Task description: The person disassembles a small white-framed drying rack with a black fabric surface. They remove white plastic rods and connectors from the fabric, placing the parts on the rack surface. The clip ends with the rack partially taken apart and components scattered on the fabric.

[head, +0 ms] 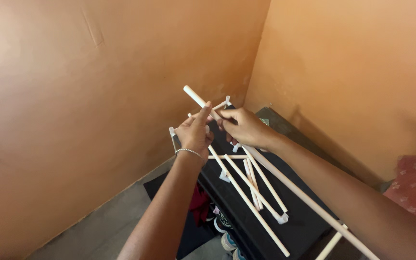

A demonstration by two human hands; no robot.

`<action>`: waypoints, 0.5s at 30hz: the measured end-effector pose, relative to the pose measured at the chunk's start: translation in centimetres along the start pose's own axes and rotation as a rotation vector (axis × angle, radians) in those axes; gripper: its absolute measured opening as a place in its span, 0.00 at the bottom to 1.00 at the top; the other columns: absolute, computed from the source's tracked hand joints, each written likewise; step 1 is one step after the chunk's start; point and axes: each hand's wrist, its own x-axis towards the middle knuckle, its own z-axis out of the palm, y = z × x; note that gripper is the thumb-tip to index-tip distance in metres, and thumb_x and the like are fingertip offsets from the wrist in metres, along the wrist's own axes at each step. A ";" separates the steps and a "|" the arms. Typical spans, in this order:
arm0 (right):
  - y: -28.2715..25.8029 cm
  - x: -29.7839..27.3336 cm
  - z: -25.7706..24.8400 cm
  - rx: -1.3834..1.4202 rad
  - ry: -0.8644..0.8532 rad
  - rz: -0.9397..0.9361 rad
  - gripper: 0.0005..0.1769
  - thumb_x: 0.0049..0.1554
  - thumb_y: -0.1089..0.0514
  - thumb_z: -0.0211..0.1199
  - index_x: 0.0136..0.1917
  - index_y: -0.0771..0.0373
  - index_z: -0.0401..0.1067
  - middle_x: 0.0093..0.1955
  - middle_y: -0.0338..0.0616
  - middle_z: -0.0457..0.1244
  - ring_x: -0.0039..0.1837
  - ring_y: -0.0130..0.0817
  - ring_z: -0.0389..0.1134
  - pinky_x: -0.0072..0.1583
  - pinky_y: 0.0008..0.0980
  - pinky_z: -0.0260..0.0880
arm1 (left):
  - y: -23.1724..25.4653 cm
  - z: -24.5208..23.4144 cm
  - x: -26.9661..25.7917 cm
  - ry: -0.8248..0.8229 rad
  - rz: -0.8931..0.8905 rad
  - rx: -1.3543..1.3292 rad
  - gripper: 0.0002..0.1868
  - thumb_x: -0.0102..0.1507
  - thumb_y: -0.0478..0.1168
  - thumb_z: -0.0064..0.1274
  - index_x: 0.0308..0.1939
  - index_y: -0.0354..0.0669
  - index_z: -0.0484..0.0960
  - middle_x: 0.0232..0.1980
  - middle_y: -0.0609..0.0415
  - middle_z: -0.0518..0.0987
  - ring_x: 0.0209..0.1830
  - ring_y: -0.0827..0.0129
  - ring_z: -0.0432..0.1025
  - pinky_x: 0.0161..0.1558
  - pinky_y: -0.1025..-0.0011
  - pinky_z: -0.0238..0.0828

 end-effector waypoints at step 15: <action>18.4 -0.6 -2.3 -0.312 0.203 0.171 0.19 0.59 0.47 0.63 0.56 0.60 0.80 0.43 0.50 0.71 0.44 0.39 0.73 0.49 0.41 0.71 | -6.6 -0.3 9.4 0.331 -0.202 0.071 0.16 0.64 0.45 0.58 0.38 0.31 0.80 0.30 0.53 0.73 0.17 0.77 0.55 0.21 0.74 0.51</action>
